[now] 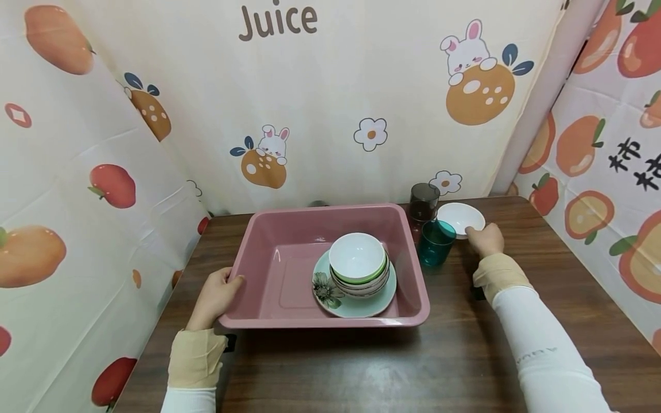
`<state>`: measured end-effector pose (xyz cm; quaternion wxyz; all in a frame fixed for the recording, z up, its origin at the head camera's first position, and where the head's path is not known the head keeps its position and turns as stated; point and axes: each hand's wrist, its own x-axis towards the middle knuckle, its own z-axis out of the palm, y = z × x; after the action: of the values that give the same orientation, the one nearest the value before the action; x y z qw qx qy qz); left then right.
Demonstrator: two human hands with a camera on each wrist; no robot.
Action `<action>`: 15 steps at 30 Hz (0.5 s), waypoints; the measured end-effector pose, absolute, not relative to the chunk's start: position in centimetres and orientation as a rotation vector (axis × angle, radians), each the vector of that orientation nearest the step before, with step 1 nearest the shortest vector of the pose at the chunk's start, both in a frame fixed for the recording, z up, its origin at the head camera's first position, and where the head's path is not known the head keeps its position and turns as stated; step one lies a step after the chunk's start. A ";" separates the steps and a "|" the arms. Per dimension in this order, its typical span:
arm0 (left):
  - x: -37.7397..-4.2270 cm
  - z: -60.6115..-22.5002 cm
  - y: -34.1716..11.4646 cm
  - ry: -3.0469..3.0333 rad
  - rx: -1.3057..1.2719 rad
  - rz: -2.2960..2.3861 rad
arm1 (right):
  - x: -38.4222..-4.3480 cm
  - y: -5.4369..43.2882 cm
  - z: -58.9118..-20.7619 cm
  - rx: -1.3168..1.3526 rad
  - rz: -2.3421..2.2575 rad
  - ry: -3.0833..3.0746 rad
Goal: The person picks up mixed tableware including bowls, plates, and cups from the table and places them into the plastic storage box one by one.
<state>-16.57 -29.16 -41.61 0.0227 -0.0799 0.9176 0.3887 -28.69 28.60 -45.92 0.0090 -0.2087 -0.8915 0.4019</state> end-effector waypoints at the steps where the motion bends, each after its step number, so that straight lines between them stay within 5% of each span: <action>1: -16.5 -41.6 -29.1 2.841 -0.248 1.206 | -28.7 28.5 -46.1 -0.665 1.263 -2.781; 15: -16.6 -41.7 -29.2 2.842 -0.252 1.213 | -29.3 28.5 -46.5 -0.827 1.733 -2.513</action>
<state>-16.64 -29.15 -41.66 0.0207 -0.0812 0.9164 0.3913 -29.32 28.48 -46.51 -0.0107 -0.2615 -0.7946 0.5479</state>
